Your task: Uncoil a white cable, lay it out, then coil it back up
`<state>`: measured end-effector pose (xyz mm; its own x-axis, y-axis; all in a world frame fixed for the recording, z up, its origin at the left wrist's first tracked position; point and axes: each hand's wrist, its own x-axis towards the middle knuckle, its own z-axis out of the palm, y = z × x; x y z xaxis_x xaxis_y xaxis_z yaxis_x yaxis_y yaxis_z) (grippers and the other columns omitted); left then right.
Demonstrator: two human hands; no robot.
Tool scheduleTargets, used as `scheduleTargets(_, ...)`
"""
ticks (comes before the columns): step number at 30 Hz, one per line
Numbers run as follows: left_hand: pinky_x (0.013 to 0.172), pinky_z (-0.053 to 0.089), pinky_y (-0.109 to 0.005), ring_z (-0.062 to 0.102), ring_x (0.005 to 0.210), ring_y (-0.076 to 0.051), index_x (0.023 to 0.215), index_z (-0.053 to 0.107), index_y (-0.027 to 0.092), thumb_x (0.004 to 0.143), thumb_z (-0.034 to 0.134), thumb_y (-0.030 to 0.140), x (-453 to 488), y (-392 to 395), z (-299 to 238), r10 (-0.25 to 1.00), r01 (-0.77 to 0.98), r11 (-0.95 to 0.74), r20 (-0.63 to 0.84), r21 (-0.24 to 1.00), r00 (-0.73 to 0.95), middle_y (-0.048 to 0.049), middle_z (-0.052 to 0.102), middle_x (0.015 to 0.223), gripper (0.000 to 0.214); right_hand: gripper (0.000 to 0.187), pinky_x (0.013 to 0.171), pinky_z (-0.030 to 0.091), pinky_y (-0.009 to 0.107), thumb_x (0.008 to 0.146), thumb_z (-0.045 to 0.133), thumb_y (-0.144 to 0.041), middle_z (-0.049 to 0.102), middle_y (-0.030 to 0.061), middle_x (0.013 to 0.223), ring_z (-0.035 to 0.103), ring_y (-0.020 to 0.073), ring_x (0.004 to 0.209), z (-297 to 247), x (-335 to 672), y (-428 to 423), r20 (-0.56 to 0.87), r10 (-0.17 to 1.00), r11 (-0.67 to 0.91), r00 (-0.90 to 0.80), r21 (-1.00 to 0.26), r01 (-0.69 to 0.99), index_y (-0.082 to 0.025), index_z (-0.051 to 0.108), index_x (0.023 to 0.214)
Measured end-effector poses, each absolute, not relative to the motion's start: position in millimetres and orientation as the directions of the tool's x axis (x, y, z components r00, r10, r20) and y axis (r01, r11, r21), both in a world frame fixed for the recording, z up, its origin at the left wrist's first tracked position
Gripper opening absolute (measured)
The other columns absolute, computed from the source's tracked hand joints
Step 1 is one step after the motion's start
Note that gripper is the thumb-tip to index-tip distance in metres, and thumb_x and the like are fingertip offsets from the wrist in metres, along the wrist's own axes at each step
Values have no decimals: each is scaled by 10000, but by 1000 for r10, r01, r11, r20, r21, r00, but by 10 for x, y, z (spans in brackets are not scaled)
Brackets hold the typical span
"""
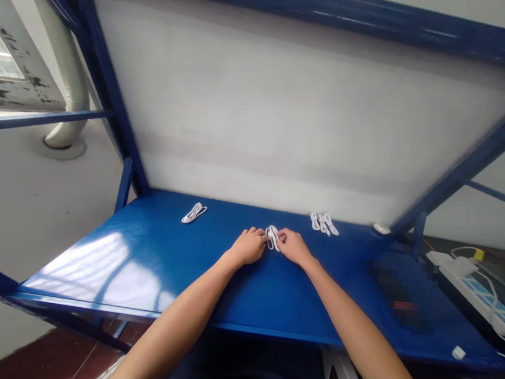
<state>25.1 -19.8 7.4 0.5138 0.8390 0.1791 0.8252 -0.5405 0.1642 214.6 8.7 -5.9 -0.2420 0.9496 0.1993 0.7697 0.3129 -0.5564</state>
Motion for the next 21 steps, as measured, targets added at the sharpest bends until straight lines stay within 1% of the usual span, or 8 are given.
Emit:
scheduleTargets(4, 846, 403, -367, 520, 1009, -240, 1032, 629, 219, 912, 361, 244, 258, -198, 86, 868, 857, -490, 181, 161, 462, -86, 608, 1095, 294, 211, 598, 431, 230, 711, 543, -135, 666, 3, 678, 612, 148, 641, -36, 2179, 94, 163, 969, 248, -188, -606, 755, -179, 618, 904)
scheduleTargets(6, 835, 407, -360, 524, 996, -237, 989, 637, 214, 926, 368, 313, 274, -191, 82, 880, 868, -465, 197, 172, 432, -82, 609, 1071, 294, 227, 571, 430, 216, 700, 540, -121, 663, -1, 681, 605, 133, 613, -38, 2213, 103, 151, 973, 232, -176, -662, 712, -171, 606, 911)
scheduleTargets(9, 832, 411, -365, 530, 991, -249, 968, 647, 206, 888, 453, 453, 344, -179, 63, 906, 900, -399, 225, 175, 358, -92, 603, 1051, 324, 230, 552, 427, 201, 689, 544, -99, 657, -5, 684, 599, 120, 596, -50, 2259, 122, 149, 977, 215, -155, -713, 667, -165, 596, 904)
scheduleTargets(10, 835, 412, -368, 533, 992, -254, 965, 650, 200, 873, 478, 464, 372, -174, 55, 915, 912, -372, 230, 171, 330, -99, 603, 1038, 328, 232, 546, 424, 199, 690, 544, -95, 656, -8, 679, 597, 117, 584, -50, 2272, 127, 140, 979, 202, -147, -720, 664, -165, 595, 905)
scheduleTargets(12, 840, 416, -367, 546, 990, -255, 946, 657, 182, 876, 483, 398, 414, -161, 44, 933, 934, -320, 228, 161, 280, -111, 611, 1007, 286, 231, 548, 420, 200, 699, 543, -96, 656, -10, 675, 595, 116, 568, -38, 2297, 129, 115, 986, 167, -121, -707, 687, -167, 600, 911)
scheduleTargets(14, 829, 427, -349, 569, 969, -244, 921, 667, 166, 878, 449, 275, 406, -142, 41, 952, 951, -264, 203, 160, 230, -120, 622, 979, 247, 214, 582, 423, 212, 721, 543, -114, 668, 3, 699, 608, 129, 602, -9, 2324, 118, 107, 990, 142, -96, -645, 751, -175, 619, 913)
scheduleTargets(16, 801, 444, -319, 595, 931, -228, 906, 676, 160, 853, 436, 201, 336, -115, 45, 973, 965, -195, 160, 175, 168, -124, 630, 966, 249, 191, 626, 421, 230, 758, 534, -139, 681, 28, 752, 622, 154, 680, 27, 2349, 97, 112, 990, 136, -89, -541, 830, -185, 644, 906)
scheduleTargets(21, 733, 473, -290, 635, 877, -226, 878, 680, 170, 803, 467, 180, 42, -28, 92, 994, 970, -77, 90, 230, 58, -119, 649, 968, 226, 176, 721, 400, 256, 825, 494, -152, 659, 104, 939, 592, 211, 913, 83, 2384, 43, 145, 979, 180, -145, -272, 945, -165, 670, 825)
